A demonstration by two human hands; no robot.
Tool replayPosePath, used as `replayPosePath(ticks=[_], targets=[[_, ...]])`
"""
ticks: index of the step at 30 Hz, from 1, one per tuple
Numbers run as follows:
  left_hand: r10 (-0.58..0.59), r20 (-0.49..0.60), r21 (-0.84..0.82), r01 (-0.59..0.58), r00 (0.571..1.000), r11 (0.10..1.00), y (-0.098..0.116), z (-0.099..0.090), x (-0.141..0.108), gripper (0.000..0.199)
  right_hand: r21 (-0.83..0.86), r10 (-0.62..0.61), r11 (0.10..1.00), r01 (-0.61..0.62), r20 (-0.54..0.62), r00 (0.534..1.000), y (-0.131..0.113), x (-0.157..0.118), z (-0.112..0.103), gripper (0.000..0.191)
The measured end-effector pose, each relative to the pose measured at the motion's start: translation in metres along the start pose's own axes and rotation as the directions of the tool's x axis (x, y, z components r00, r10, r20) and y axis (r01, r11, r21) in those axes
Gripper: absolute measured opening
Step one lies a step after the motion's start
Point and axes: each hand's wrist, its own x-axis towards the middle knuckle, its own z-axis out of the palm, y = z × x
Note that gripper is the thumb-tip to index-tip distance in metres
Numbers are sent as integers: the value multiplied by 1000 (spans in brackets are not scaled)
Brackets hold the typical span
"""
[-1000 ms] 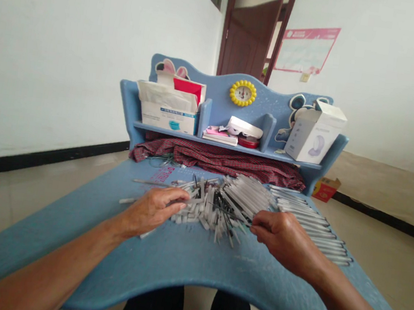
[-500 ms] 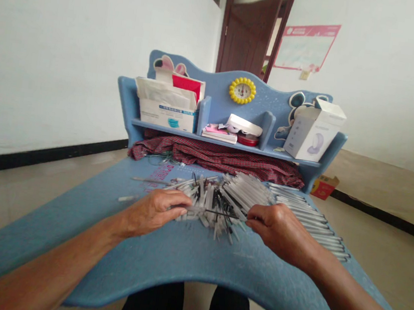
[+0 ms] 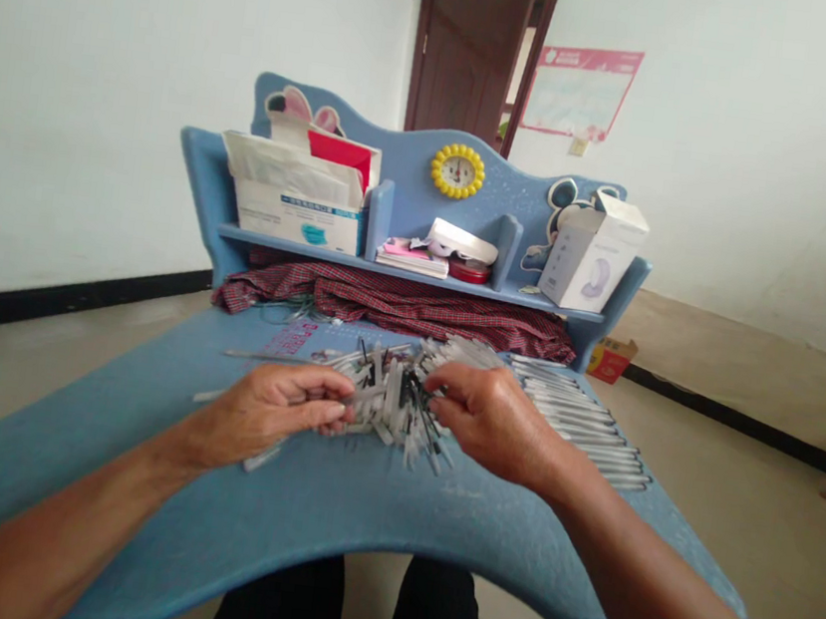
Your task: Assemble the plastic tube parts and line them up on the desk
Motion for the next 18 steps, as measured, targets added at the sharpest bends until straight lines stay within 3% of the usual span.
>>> replayPosePath(ticks=[5,11,18], targets=[[-32,-46,-107,27,998,994,5,1,-1,24,-180,112,981,-75,204,973,25,-8,13,21],[-32,-28,-100,29,999,995,5,1,-1,23,-313,139,948,-53,259,956,35,-4,37,22],[-33,-16,-41,33,999,999,4,0,-1,22,-429,150,903,7,331,932,27,1,38,22]])
